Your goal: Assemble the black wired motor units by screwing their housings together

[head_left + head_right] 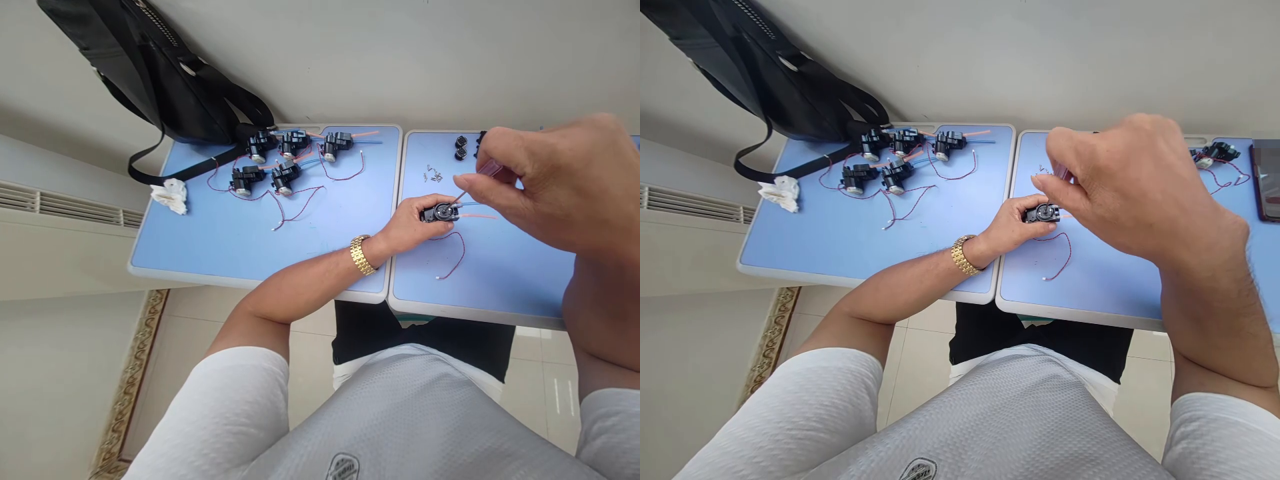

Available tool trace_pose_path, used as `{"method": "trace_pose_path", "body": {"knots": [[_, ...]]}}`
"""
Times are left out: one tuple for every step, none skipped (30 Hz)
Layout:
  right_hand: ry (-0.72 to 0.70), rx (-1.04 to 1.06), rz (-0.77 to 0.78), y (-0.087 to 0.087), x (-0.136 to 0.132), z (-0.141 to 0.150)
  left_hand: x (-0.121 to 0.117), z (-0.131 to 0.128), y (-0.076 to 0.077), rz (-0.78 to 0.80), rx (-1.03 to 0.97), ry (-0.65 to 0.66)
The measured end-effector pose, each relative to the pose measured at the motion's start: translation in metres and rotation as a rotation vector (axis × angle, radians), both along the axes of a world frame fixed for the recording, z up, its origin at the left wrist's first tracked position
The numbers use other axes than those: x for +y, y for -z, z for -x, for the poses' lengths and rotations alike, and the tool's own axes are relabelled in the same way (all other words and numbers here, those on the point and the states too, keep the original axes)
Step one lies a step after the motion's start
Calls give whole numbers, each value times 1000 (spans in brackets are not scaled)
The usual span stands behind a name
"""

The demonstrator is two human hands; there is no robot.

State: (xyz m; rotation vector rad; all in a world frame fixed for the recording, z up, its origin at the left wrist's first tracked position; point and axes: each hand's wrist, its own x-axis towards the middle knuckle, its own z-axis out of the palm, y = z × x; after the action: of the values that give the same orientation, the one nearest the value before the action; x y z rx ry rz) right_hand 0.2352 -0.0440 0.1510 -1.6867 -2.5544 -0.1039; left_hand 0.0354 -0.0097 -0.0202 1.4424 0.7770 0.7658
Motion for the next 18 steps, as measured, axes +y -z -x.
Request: {"method": "trace_pose_path", "body": {"knots": [[41,-54,-21,0,0,0,0,0,0,-9,1,-4],[87,-99,-35,0,0,1,0,0,0,-23,2,-10],[127,-124,-31,0,0,1,0,0,0,-36,1,-17],[149,-139,-17,-1,-1,2,0,1,0,-44,-1,-21],[161,-152,-1,-1,-1,2,0,1,0,-42,-3,-21],[162,-159,9,-2,-1,2,0,1,0,-35,-4,-19],[149,-155,18,-2,-2,2,-1,1,-1,-27,-1,-17],[125,-139,26,-2,-2,1,-1,1,-1,-25,4,-18],[93,-114,35,-2,-2,0,-1,2,-1,-28,11,-21],[59,-82,38,-3,-2,-1,-1,2,-2,-34,19,-23],[27,-49,35,-3,-2,-1,-1,2,-2,-40,27,-25],[8,-20,25,-3,-2,-2,-1,2,-2,-45,32,-26],[1,5,15,-3,-2,-2,-1,3,-2,-48,34,-26],[3,23,6,-3,-2,-2,-1,3,-2,-50,33,-25],[13,34,0,-4,-2,-2,-1,2,-3,-53,31,-25],[26,36,-3,-4,-2,-2,-1,2,-2,-55,27,-26],[41,30,-4,-4,-2,-2,-1,2,-2,-54,22,-25],[54,18,-5,-3,-1,-2,-1,2,-2,-48,17,-23]]}}
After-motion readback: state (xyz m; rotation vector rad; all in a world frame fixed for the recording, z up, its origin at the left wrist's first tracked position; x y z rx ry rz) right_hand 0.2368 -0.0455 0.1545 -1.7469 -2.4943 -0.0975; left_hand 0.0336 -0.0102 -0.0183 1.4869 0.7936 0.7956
